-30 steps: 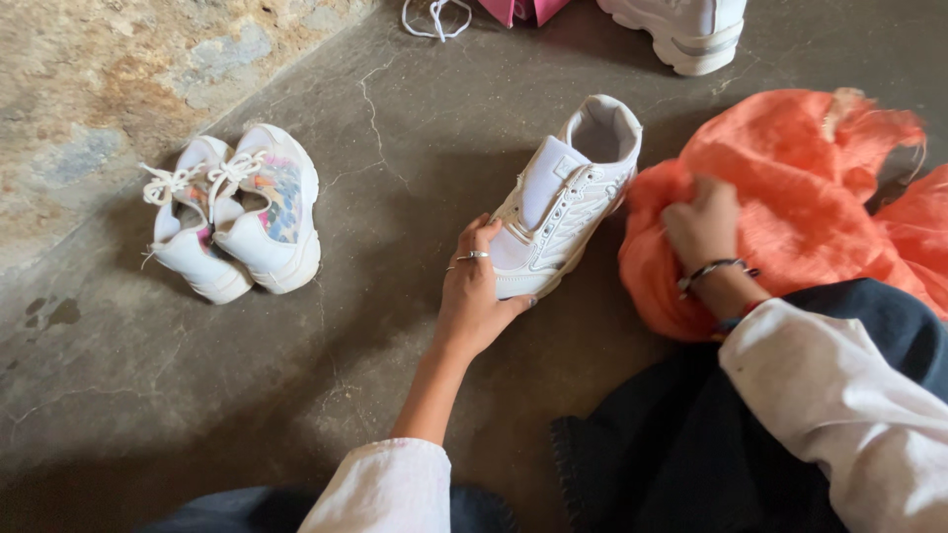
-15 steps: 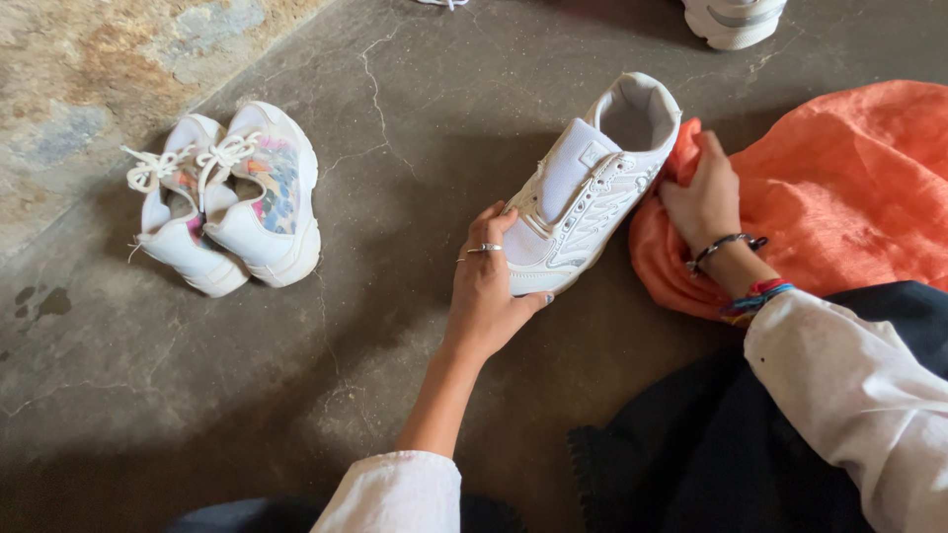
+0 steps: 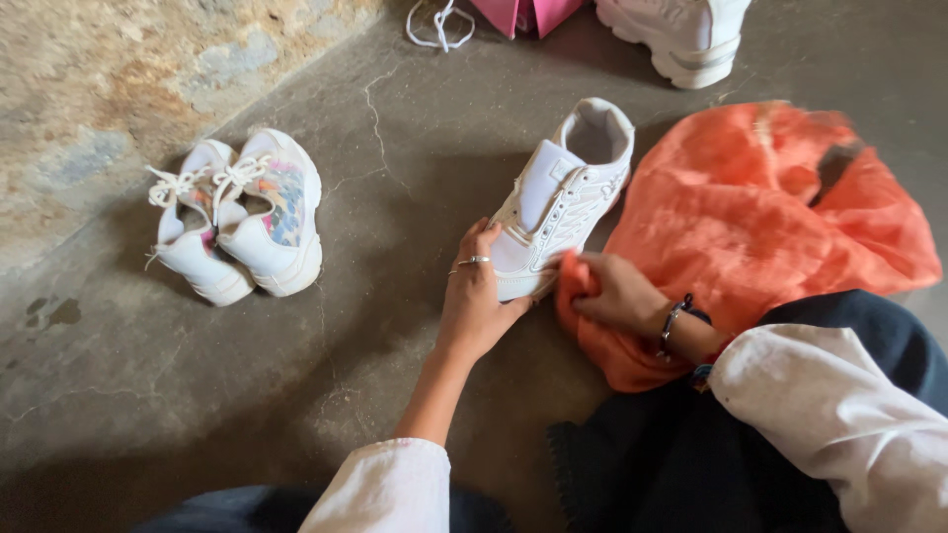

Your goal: The person sits on the floor and wipes a white sneaker with an orange cloth. They rotate the shoe to clean the upper, sides, and heel areas while other shoes and a pink box remain nearby.

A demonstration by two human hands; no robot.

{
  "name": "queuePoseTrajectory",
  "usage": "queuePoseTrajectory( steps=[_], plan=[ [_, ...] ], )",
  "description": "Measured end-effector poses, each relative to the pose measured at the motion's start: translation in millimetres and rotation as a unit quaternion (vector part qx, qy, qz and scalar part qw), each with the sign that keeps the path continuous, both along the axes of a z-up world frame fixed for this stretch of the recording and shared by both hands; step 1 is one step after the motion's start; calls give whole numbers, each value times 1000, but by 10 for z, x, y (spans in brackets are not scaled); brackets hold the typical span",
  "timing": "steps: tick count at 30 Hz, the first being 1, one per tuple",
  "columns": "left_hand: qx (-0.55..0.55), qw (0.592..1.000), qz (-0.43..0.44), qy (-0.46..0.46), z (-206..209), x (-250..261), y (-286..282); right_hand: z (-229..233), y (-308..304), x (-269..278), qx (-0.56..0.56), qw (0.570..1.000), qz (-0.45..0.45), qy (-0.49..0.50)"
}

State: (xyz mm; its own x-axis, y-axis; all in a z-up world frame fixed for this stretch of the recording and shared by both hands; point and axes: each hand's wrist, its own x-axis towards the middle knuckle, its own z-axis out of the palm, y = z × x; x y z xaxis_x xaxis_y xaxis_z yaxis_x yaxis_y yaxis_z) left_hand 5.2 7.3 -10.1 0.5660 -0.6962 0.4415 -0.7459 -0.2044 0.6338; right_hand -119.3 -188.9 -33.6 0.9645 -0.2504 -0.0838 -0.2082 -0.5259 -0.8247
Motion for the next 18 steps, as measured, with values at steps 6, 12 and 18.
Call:
queuePoseTrajectory(
  steps=[6,12,18],
  plan=[
    [59,998,10,14,68,-53,95,88,187,-10,-35,991,122,-31],
    [16,998,-35,-41,210,-121,27,269,-91,-30,173,979,88,-63],
    [-9,994,44,-104,157,-285,-25,511,32,-95,230,931,135,-249]
  ],
)
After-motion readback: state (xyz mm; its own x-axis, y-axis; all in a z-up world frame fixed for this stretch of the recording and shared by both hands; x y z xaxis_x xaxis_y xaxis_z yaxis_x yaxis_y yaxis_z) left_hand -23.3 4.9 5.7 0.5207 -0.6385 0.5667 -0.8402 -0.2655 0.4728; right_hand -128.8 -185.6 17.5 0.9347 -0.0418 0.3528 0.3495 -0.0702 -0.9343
